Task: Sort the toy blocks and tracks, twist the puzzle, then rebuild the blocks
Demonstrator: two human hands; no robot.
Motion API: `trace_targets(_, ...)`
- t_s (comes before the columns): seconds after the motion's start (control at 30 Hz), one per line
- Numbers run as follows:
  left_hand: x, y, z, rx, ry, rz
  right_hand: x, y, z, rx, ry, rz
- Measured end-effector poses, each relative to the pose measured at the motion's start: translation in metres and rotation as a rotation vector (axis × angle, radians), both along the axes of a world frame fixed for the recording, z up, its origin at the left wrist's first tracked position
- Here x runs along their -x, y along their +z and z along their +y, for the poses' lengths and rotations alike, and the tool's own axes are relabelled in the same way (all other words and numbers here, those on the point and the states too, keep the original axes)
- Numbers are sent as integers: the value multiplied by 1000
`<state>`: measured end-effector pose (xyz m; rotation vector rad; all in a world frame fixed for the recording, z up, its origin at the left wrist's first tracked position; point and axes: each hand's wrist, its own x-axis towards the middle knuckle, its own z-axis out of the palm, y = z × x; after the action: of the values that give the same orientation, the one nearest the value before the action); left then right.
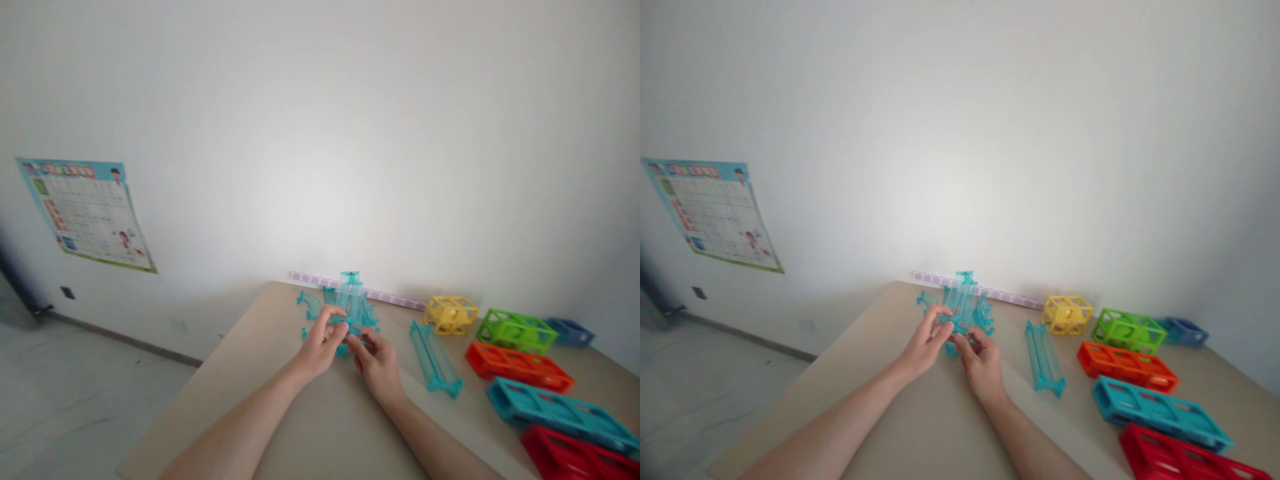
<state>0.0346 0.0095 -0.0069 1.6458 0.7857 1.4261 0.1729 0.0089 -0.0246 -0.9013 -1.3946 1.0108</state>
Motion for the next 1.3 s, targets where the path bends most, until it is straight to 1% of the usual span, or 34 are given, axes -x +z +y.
trace_targets(0.23,1,-3,2,44,-20,-5,-1,-2,0,-6,12,11)
trace_targets(0.37,1,-4,2,27,-32,13,0,0,0,-9,-7,-1)
trace_targets(0.63,2,0,-1,27,-16,40,-1,1,-1,12,-13,12)
trace_targets(0.8,1,-2,1,18,-14,40,-1,1,0,11,-11,5)
trace_targets(1.1,0,3,-2,-5,7,44,-4,-2,6,-29,-11,-18)
trace_targets(1.3,0,-1,1,26,-8,39,-4,-6,8,-29,-11,-16)
